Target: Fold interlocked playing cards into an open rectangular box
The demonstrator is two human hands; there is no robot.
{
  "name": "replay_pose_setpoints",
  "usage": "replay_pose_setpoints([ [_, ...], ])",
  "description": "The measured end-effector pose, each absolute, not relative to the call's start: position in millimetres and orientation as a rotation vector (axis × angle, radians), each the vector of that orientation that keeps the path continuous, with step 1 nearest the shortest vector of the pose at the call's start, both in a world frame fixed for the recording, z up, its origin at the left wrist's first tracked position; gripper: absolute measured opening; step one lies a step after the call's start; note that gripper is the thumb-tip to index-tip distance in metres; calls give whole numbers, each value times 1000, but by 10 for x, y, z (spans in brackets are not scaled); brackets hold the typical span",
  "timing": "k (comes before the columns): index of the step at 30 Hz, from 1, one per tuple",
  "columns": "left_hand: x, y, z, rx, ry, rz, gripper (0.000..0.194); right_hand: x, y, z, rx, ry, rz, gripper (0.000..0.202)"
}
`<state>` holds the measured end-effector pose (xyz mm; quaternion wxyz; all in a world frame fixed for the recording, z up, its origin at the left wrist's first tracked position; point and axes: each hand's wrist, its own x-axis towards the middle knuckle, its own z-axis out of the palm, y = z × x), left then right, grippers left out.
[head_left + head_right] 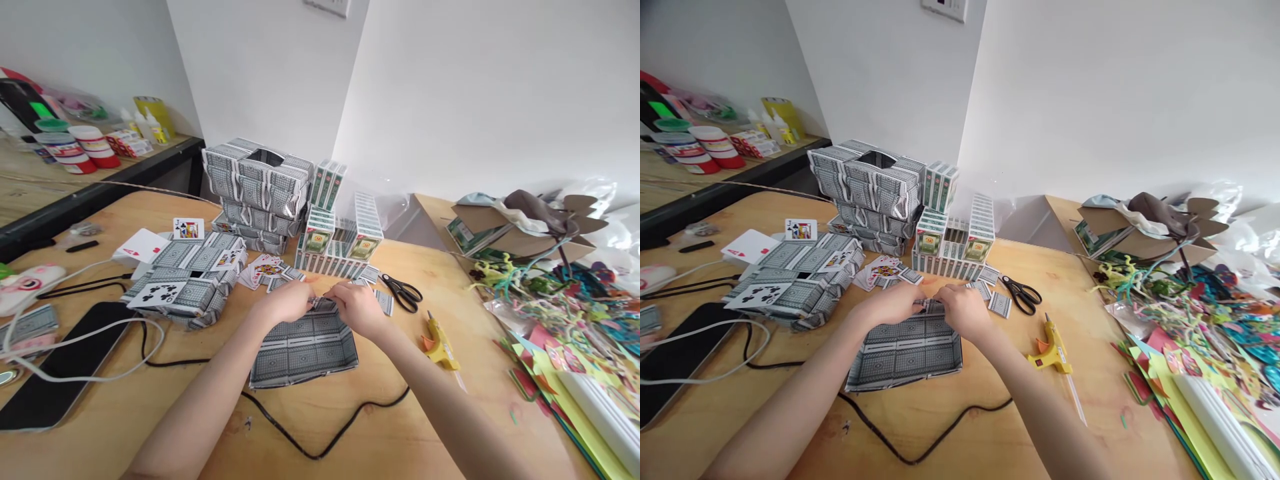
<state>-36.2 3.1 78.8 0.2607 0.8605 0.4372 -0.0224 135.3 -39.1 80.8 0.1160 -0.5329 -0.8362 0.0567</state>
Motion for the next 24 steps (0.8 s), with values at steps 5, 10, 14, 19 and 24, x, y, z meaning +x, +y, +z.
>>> replay_pose_setpoints([
  [5,-367,28,809,2317,1191,-76,17,1357,-378,803,-1574,-2460,159,26],
  [10,-392,67,800,2293,1139,-113,22,1369,-375,758,-1584,-2468,156,25],
  [14,-412,90,786,2288,1156,-105,22,1395,-375,689,-1569,-2420,172,25],
  [19,-408,69,801,2312,1117,-85,21,1394,-389,694,-1508,-2335,289,21],
  [24,-293,27,701,2424,1190,-28,18,1367,-430,745,-1501,-2359,274,21],
])
